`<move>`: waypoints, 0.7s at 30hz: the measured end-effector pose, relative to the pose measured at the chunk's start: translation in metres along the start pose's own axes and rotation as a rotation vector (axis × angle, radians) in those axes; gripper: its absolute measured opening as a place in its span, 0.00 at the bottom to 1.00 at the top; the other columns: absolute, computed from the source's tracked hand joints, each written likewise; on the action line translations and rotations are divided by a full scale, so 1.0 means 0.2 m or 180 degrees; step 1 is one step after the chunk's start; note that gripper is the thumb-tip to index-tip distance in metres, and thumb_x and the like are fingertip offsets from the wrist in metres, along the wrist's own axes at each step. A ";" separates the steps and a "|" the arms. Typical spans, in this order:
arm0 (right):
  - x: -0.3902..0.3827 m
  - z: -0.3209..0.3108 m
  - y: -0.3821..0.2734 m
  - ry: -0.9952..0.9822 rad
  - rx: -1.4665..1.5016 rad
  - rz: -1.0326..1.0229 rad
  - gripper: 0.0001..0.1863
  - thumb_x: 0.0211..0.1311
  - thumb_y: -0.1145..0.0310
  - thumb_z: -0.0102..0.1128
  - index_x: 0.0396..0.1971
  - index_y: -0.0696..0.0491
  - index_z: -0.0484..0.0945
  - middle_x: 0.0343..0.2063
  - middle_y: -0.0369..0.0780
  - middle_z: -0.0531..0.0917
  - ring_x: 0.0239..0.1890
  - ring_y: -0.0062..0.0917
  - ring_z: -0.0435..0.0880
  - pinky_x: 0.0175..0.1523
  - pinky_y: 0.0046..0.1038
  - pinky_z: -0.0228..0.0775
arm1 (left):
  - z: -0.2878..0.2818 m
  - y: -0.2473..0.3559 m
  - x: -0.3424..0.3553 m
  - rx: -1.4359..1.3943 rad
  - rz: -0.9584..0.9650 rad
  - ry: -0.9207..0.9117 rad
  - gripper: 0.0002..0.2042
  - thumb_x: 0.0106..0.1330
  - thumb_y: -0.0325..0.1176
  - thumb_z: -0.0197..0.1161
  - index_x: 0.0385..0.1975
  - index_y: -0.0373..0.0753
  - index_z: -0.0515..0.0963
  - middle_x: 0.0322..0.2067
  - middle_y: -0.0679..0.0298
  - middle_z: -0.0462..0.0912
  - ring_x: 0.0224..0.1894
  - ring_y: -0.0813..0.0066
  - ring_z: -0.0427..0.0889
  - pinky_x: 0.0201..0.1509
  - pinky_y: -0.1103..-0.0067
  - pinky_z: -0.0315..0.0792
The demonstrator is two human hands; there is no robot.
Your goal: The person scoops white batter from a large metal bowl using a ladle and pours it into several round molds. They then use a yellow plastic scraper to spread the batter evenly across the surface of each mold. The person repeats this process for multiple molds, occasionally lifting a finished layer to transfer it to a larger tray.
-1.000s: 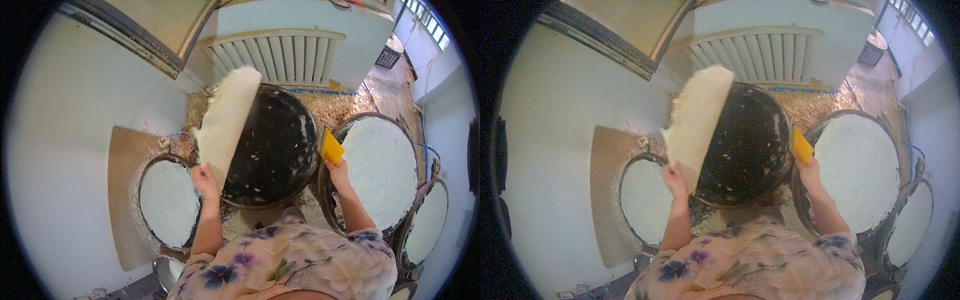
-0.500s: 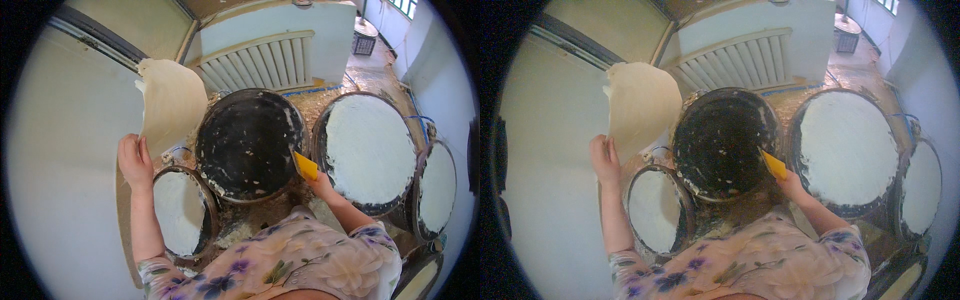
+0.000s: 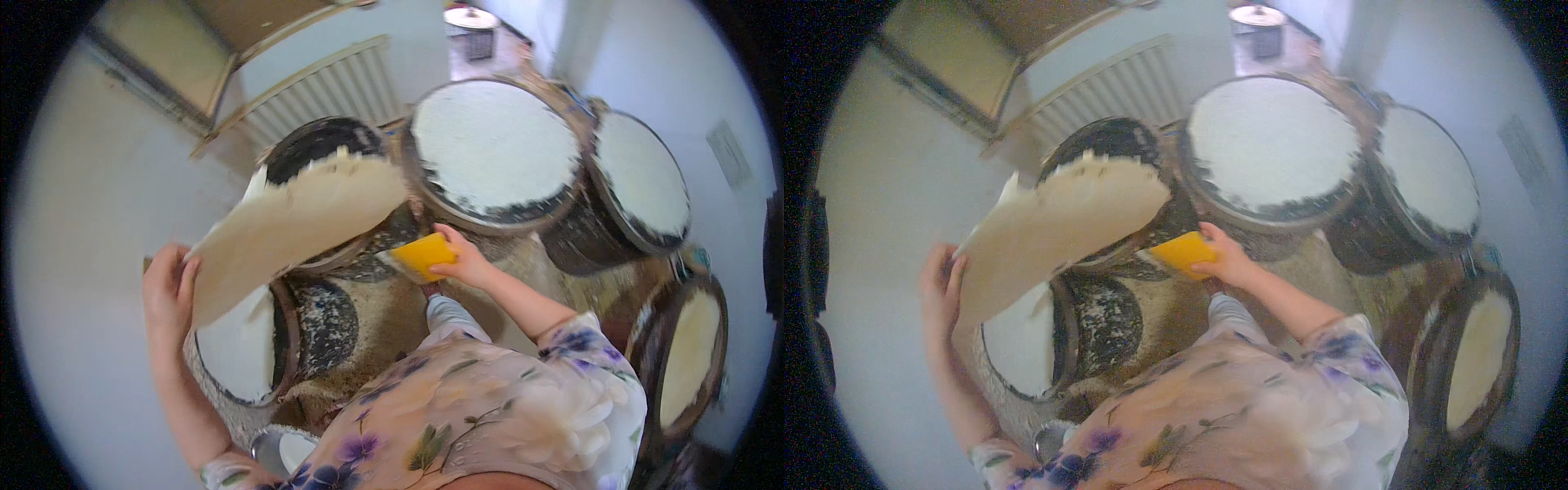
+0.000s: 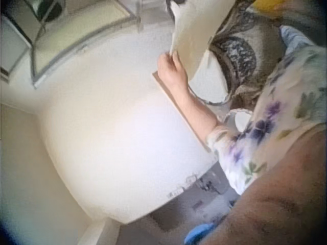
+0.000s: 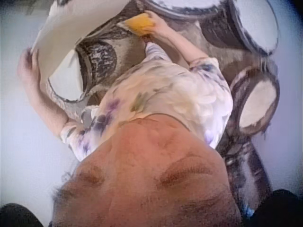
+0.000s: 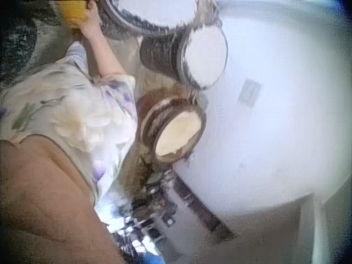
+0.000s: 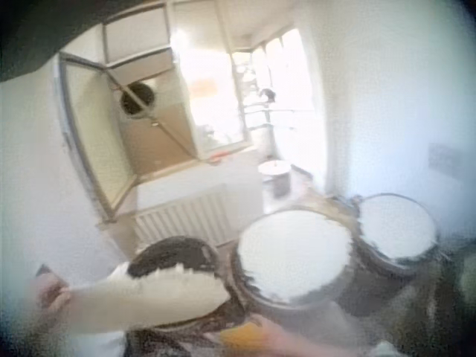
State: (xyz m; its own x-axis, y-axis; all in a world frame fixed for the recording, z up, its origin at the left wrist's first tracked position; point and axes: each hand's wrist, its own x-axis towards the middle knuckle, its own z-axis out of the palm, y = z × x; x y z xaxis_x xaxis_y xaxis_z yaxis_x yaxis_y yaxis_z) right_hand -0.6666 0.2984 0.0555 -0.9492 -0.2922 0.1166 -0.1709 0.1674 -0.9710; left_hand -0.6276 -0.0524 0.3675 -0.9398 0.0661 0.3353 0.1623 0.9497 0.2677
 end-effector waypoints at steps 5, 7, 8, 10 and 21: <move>-0.31 -0.11 -0.11 -0.0112 -0.0148 -0.0666 0.22 0.39 0.65 0.67 0.38 0.53 0.75 0.50 0.46 0.67 0.53 0.34 0.64 0.58 0.31 0.53 | -0.06 0.29 -0.20 -0.0635 -0.0002 -0.0744 0.04 0.54 0.22 0.55 0.23 0.32 0.68 0.20 0.65 0.68 0.24 0.79 0.66 0.30 0.84 0.63; -0.45 -0.18 -0.13 -0.0177 -0.0040 -0.0711 0.21 0.39 0.64 0.67 0.37 0.53 0.76 0.46 0.44 0.69 0.50 0.33 0.66 0.55 0.30 0.56 | -0.09 0.40 -0.24 -0.0725 0.0071 -0.0999 0.03 0.54 0.22 0.56 0.23 0.32 0.68 0.20 0.66 0.68 0.25 0.81 0.66 0.29 0.84 0.63; -0.51 -0.21 -0.14 -0.0237 0.0040 -0.0748 0.20 0.39 0.63 0.66 0.36 0.54 0.76 0.44 0.44 0.70 0.48 0.33 0.68 0.53 0.30 0.58 | -0.09 0.45 -0.26 -0.0704 0.0111 -0.1095 0.03 0.54 0.21 0.56 0.23 0.32 0.68 0.20 0.66 0.68 0.24 0.81 0.66 0.29 0.84 0.63; -0.68 -0.28 -0.15 -0.0298 0.0003 -0.0304 0.18 0.40 0.65 0.67 0.34 0.55 0.76 0.38 0.41 0.73 0.43 0.29 0.70 0.49 0.29 0.60 | -0.10 0.55 -0.28 -0.0732 0.0058 -0.1311 0.04 0.53 0.22 0.57 0.24 0.32 0.69 0.19 0.68 0.69 0.23 0.84 0.65 0.27 0.86 0.62; -1.74 -0.87 -0.13 0.1052 0.0360 0.0223 0.16 0.41 0.66 0.66 0.29 0.59 0.74 0.30 0.40 0.74 0.33 0.25 0.74 0.38 0.25 0.66 | 0.37 1.60 0.06 -0.0584 0.0736 -0.2954 0.04 0.53 0.24 0.58 0.23 0.33 0.69 0.17 0.73 0.68 0.23 0.84 0.65 0.28 0.85 0.64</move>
State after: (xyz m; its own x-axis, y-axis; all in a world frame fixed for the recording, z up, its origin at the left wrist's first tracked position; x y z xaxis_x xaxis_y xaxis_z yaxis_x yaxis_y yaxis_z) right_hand -0.3771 0.5602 0.0759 -0.9949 0.0398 0.0923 -0.0896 0.0654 -0.9938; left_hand -0.6091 0.2754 0.3896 -0.7294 0.5345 -0.4269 0.3432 0.8258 0.4476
